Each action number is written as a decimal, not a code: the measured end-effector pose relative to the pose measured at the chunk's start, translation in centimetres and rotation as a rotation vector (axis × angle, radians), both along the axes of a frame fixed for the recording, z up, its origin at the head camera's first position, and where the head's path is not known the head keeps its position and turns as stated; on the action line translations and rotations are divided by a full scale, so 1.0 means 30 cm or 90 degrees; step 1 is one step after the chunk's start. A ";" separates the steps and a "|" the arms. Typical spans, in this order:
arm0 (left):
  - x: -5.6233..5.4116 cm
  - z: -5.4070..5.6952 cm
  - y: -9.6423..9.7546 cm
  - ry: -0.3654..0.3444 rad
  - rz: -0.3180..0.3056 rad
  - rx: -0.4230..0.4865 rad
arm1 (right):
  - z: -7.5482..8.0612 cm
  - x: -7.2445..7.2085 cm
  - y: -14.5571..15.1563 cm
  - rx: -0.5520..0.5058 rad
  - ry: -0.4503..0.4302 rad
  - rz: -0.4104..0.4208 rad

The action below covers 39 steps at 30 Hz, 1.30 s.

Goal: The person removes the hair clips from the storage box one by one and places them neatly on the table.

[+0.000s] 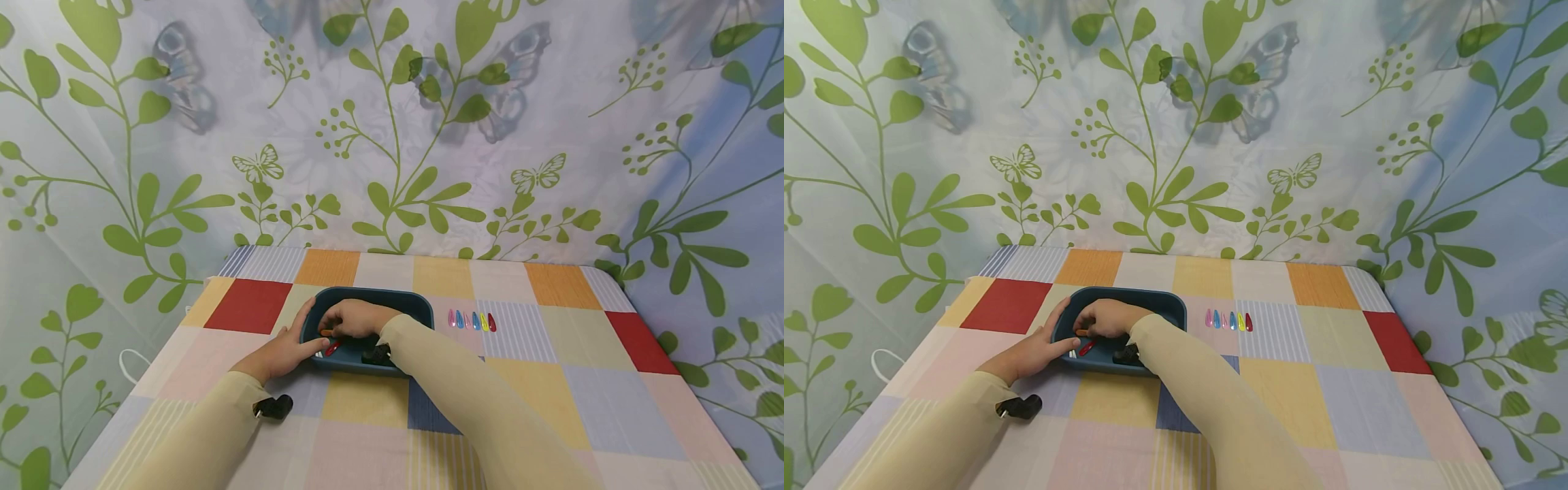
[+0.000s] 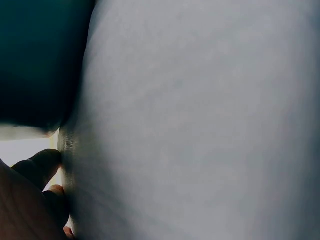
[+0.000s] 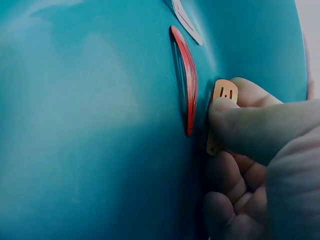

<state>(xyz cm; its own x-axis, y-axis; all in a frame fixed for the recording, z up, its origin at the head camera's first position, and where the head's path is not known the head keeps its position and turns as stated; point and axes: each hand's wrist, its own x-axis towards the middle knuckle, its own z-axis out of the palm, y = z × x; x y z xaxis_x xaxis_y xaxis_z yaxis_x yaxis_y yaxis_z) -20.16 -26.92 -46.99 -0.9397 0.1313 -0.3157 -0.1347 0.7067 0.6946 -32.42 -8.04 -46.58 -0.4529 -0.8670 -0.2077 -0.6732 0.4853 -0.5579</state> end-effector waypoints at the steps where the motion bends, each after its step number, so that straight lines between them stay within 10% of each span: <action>1: 0.001 0.001 0.001 -0.001 0.001 0.001 | -0.001 -0.001 -0.001 -0.002 0.005 -0.002; 30: -0.004 -0.010 0.004 0.004 0.006 0.012 | 0.015 -0.017 0.020 -0.050 -0.032 -0.056; 39: 0.011 -0.002 0.003 -0.003 0.013 -0.002 | 0.059 -0.023 0.067 -0.151 -0.169 -0.144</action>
<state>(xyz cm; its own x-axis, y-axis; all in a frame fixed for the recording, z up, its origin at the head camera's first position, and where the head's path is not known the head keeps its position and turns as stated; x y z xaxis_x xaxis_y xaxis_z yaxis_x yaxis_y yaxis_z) -19.83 -26.84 -47.05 -0.9409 0.1118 -0.3198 -0.1513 0.7059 0.6919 -33.12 -6.04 -44.82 -0.5951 -0.7896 -0.1498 -0.3825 0.4422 -0.8113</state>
